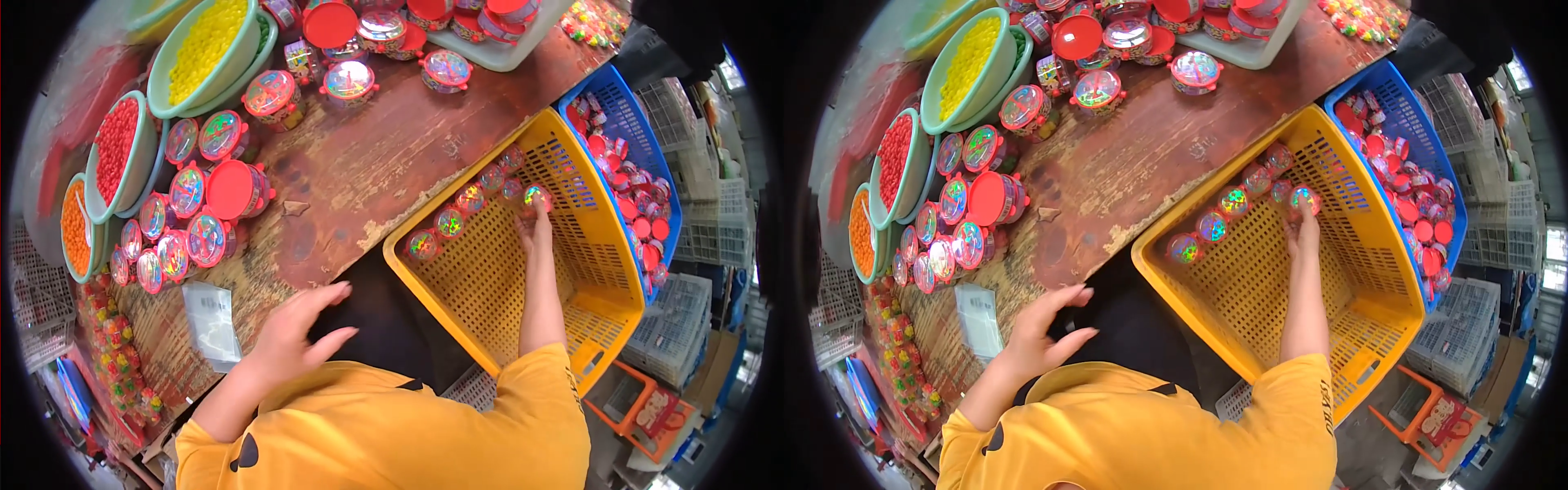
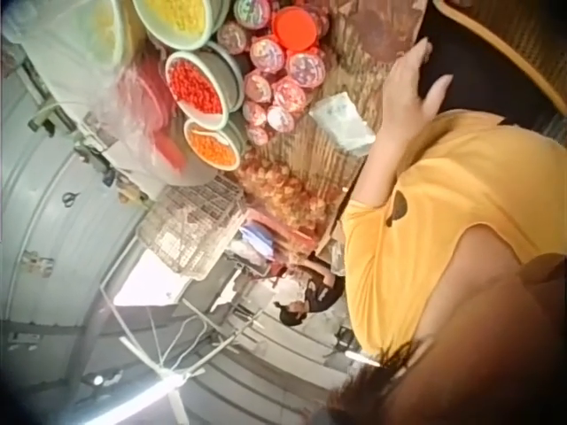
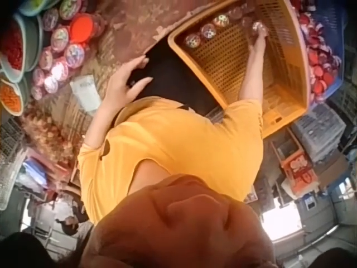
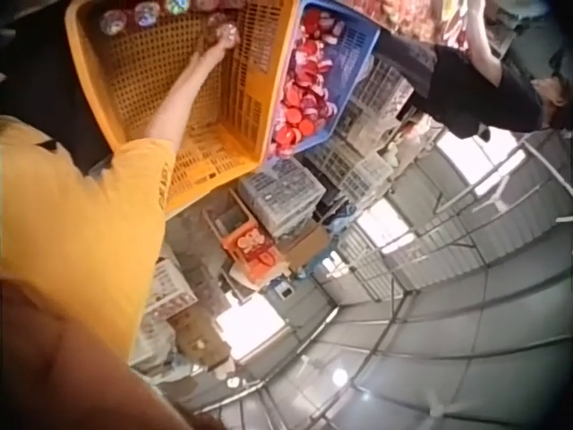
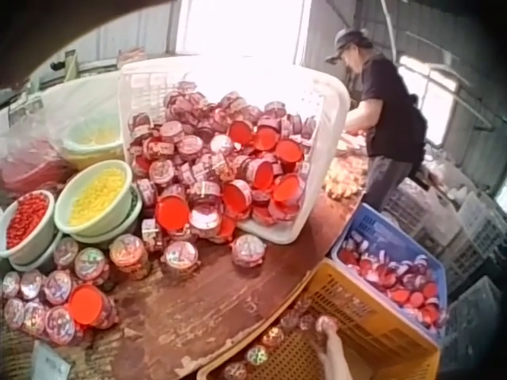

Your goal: Packaging small colorful toys or beads into decorative plastic jars and then placing those jars into clear plastic bags.

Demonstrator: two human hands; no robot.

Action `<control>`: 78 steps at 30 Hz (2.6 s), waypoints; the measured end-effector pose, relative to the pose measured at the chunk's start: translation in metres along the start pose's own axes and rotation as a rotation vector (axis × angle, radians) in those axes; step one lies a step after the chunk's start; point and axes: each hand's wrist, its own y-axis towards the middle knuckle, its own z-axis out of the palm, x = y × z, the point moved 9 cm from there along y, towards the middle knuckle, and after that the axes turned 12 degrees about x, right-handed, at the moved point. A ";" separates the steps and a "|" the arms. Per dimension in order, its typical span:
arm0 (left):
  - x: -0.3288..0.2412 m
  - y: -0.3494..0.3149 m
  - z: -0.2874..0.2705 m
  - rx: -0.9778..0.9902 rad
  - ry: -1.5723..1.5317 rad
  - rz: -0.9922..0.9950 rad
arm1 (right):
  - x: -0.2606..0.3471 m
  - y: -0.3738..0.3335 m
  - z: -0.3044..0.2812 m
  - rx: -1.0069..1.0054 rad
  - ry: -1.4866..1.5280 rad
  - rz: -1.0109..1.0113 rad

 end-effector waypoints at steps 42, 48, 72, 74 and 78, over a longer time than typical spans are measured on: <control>0.139 -0.242 -0.130 -0.922 0.290 -0.412 | 0.088 -0.127 0.419 0.444 -0.751 -0.489; 0.153 -0.262 -0.124 -1.085 0.143 -0.555 | 0.104 -0.287 0.486 0.437 -1.083 -1.373; 0.135 -0.264 -0.145 -0.957 0.317 -0.502 | 0.002 -0.307 0.508 1.058 -0.403 -0.749; 0.115 -0.258 -0.152 -0.919 0.470 -0.408 | 0.012 -0.289 0.494 1.065 -0.256 -0.567; 0.096 -0.284 -0.164 -1.154 0.083 -0.531 | 0.004 -0.272 0.467 1.134 0.099 -0.108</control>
